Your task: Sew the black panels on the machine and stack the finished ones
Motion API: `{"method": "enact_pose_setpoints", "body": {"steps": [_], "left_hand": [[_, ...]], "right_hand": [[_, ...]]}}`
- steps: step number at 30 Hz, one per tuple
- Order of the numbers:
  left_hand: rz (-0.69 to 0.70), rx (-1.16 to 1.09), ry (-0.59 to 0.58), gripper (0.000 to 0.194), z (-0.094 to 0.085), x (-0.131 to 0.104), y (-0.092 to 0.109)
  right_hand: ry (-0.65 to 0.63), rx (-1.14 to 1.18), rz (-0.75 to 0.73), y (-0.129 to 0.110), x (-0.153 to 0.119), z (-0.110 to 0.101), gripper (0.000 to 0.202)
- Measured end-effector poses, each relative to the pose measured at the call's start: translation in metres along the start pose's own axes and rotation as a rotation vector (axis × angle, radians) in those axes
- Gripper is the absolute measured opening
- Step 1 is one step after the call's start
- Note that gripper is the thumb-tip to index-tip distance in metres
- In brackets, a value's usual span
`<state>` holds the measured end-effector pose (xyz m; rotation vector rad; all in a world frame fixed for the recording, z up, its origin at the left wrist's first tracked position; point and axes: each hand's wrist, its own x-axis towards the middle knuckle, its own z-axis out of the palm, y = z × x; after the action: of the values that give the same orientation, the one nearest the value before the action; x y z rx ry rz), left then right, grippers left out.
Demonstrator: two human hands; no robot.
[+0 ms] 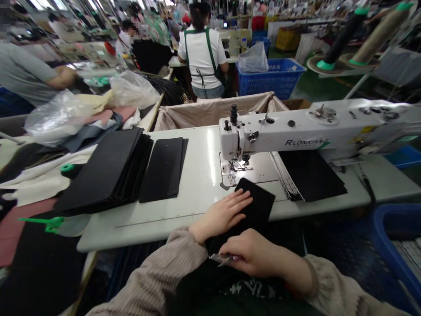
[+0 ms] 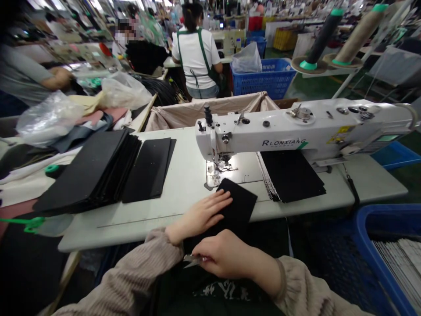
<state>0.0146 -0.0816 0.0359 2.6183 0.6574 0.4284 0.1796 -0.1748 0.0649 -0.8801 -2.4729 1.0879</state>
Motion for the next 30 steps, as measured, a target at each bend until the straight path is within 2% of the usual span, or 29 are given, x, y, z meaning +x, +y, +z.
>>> {"method": "enact_pose_setpoints", "body": {"steps": [2,4,6,7,9,11,13,15,18,20,25,30], "left_hand": [[-0.016,0.061,-0.069,0.052,0.026,-0.002,0.002],[-0.140,0.129,-0.025,0.049,0.036,-0.017,-0.001],[-0.327,0.207,0.080,0.044,0.033,-0.037,-0.005],[-0.419,0.249,0.140,0.041,0.029,-0.047,-0.007],[-0.553,0.312,0.232,0.040,0.021,-0.062,-0.014],[-0.609,0.340,0.279,0.042,0.015,-0.069,-0.022],[-0.600,0.327,0.285,0.047,0.012,-0.069,-0.032],[-0.521,0.282,0.225,0.052,0.011,-0.061,-0.042],[-0.363,0.227,0.080,0.055,0.007,-0.038,-0.057],[-0.307,0.220,0.034,0.055,0.005,-0.018,-0.065],[-0.274,0.184,0.052,0.054,0.004,0.017,-0.076],[-0.255,0.145,0.059,0.055,0.004,0.021,-0.077]], "right_hand": [[0.008,0.153,-0.020,0.016,0.007,-0.003,0.024],[0.131,0.147,0.034,0.039,0.014,-0.015,0.028],[0.290,-0.049,0.182,0.066,0.027,-0.032,0.033],[0.314,-0.188,0.257,0.079,0.035,-0.041,0.038],[0.296,-0.437,0.374,0.102,0.052,-0.053,0.052],[0.239,-0.568,0.416,0.117,0.063,-0.060,0.057],[0.223,-0.614,0.437,0.124,0.065,-0.061,0.056],[0.247,-0.624,0.472,0.126,0.057,-0.058,0.055],[0.286,-0.626,0.528,0.126,0.040,-0.053,0.055],[0.302,-0.632,0.543,0.126,0.034,-0.051,0.054],[0.278,-0.639,0.546,0.125,0.037,-0.052,0.052],[0.234,-0.662,0.552,0.126,0.040,-0.053,0.053]]}}
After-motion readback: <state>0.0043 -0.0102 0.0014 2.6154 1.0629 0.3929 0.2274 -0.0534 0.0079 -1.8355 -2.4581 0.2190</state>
